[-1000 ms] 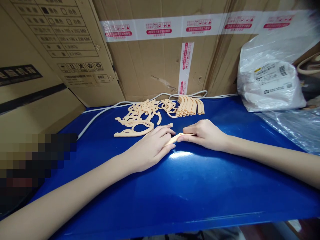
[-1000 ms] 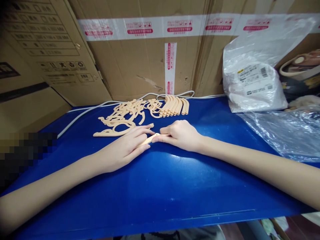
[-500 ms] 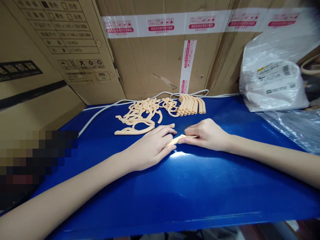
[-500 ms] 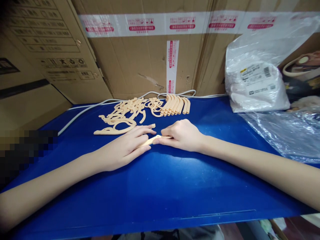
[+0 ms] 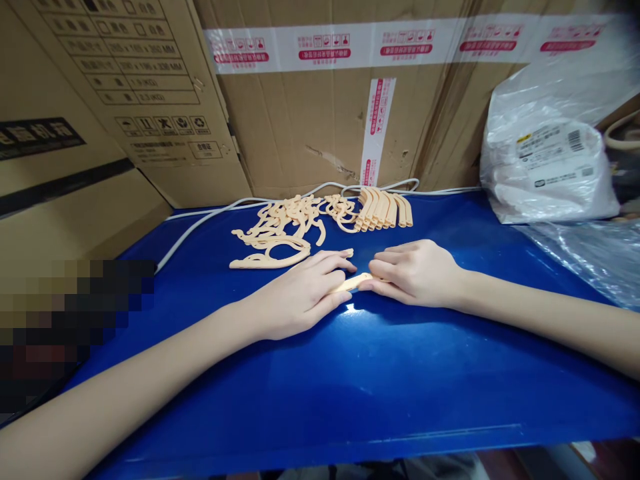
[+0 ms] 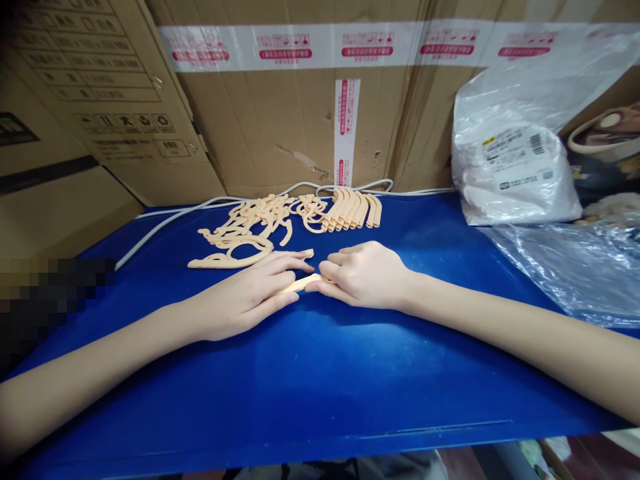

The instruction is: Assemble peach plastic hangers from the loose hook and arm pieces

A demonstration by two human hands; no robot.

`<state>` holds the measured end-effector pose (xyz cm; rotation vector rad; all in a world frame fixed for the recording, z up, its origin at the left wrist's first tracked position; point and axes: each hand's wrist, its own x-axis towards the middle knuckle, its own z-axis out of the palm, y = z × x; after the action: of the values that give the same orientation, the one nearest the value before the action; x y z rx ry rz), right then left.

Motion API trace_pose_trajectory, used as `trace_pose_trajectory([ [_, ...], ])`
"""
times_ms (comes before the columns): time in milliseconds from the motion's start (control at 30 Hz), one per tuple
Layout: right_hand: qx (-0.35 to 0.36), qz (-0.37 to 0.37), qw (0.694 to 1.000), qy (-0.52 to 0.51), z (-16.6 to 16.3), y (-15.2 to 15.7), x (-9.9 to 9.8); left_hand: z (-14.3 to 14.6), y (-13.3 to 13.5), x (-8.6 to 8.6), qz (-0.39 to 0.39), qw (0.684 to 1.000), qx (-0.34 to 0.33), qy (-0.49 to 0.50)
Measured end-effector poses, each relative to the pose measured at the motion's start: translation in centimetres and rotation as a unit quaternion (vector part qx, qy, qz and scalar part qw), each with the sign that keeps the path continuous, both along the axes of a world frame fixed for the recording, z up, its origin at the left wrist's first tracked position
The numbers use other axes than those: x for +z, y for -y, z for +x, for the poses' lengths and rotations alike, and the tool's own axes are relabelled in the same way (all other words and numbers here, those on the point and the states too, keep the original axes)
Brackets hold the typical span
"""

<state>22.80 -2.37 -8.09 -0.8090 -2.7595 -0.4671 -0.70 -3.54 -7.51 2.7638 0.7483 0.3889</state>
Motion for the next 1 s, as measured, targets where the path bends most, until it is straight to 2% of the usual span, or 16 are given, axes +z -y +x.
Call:
trace_pose_trajectory([
  [333, 0.010, -0.005, 1.000, -0.001, 0.04, -0.10, 0.01, -0.02, 0.10, 0.06, -0.012, 1.000, 0.001, 0.005],
  [633, 0.144, 0.042, 0.986, -0.069, 0.02, 0.19, -0.03, 0.05, 0.14, 0.57, -0.091, 0.993, -0.043, 0.064],
  [867, 0.229, 0.086, 0.957, -0.154, 0.10, 0.45, -0.25, 0.22, -0.39, 0.32, -0.143, 0.981, -0.027, 0.128],
  [1000, 0.237, 0.050, 0.946, -0.214, 0.29, 0.85, -0.35, 0.20, -0.55, -0.23, -0.161, 0.976, -0.001, 0.146],
])
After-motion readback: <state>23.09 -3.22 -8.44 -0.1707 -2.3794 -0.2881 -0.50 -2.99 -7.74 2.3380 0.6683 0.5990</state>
